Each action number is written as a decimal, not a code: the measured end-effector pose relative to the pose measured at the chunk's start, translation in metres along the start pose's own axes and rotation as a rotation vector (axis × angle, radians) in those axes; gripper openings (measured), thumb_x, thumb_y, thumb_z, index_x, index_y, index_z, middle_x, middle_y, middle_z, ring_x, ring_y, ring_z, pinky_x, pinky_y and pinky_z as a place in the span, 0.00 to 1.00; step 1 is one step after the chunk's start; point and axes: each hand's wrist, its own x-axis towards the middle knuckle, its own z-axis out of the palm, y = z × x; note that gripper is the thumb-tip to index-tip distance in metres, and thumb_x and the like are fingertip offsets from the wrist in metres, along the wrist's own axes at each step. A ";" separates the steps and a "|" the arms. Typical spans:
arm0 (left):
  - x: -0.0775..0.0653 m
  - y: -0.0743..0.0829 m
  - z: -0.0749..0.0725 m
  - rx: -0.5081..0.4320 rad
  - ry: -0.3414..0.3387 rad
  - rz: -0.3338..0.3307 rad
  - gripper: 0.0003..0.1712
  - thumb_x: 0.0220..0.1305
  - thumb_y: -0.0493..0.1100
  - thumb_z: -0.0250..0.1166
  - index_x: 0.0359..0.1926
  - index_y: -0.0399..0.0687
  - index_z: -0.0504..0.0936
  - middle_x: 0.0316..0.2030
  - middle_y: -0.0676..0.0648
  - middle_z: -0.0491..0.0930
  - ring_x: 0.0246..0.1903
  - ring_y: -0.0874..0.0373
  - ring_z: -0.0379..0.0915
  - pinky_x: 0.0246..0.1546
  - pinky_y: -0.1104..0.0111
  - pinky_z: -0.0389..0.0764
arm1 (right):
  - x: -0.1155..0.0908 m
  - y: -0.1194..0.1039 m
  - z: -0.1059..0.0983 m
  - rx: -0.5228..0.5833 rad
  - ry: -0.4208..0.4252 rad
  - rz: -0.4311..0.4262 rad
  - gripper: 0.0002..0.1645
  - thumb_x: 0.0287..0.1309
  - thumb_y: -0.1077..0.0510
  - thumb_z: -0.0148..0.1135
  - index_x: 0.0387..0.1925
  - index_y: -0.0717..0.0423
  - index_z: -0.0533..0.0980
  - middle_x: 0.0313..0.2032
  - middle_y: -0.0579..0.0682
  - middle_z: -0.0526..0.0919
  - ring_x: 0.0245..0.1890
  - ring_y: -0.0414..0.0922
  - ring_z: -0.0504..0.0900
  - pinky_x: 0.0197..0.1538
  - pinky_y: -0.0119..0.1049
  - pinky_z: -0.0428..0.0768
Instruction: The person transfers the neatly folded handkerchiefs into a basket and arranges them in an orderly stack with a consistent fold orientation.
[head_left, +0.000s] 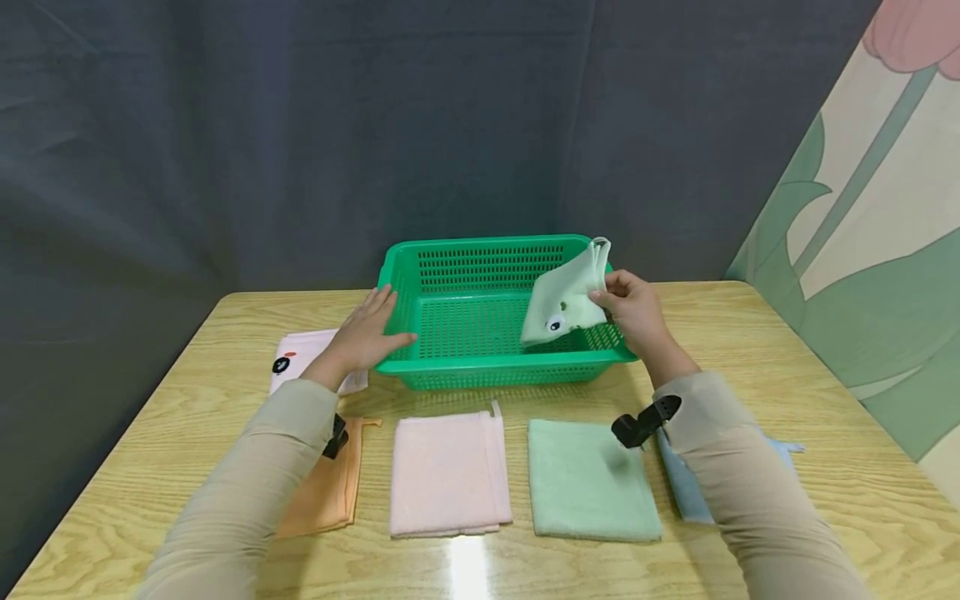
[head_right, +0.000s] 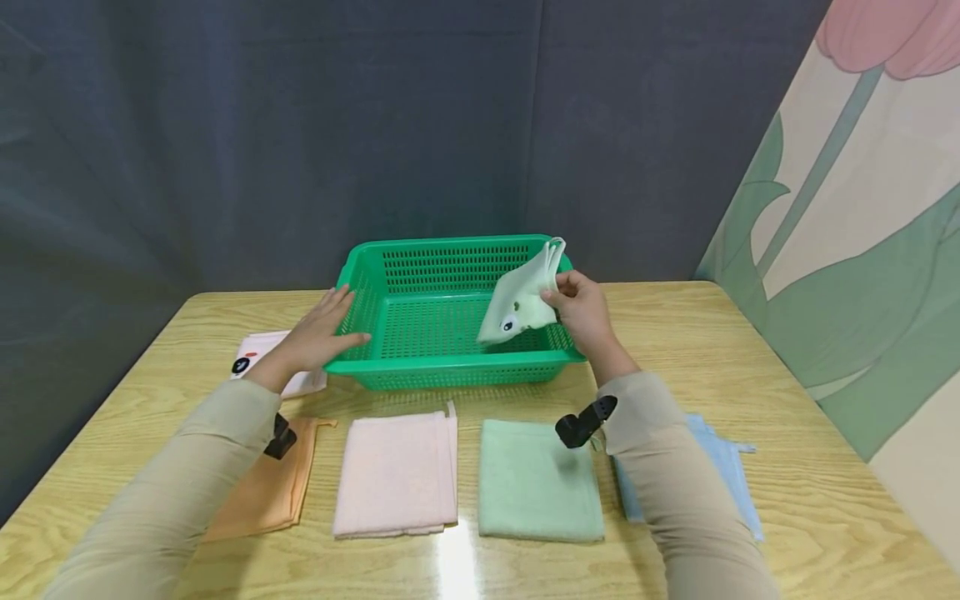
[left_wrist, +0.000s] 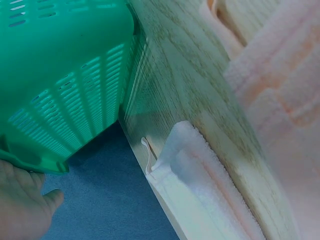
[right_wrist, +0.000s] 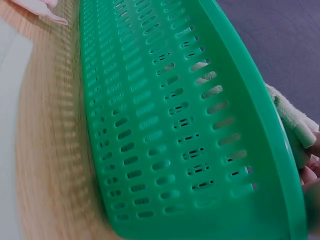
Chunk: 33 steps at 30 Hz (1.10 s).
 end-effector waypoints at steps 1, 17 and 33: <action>0.000 0.000 0.000 -0.003 0.000 0.000 0.46 0.64 0.60 0.49 0.71 0.38 0.40 0.71 0.41 0.33 0.70 0.46 0.25 0.67 0.50 0.38 | 0.000 0.000 0.001 -0.017 -0.005 0.001 0.07 0.59 0.66 0.56 0.37 0.68 0.72 0.22 0.34 0.72 0.24 0.31 0.72 0.27 0.23 0.73; 0.000 0.000 0.001 -0.002 -0.006 -0.003 0.47 0.64 0.60 0.48 0.71 0.38 0.40 0.71 0.41 0.32 0.70 0.47 0.24 0.67 0.50 0.38 | 0.008 -0.001 0.015 -0.063 -0.089 0.052 0.12 0.60 0.66 0.54 0.42 0.71 0.69 0.27 0.41 0.72 0.25 0.31 0.73 0.28 0.25 0.76; 0.001 -0.001 0.002 -0.010 -0.006 -0.003 0.47 0.64 0.60 0.49 0.71 0.39 0.40 0.71 0.42 0.32 0.70 0.47 0.24 0.67 0.50 0.37 | 0.017 0.001 0.034 -0.132 -0.206 0.097 0.12 0.62 0.65 0.52 0.45 0.70 0.69 0.32 0.48 0.74 0.23 0.32 0.75 0.37 0.41 0.81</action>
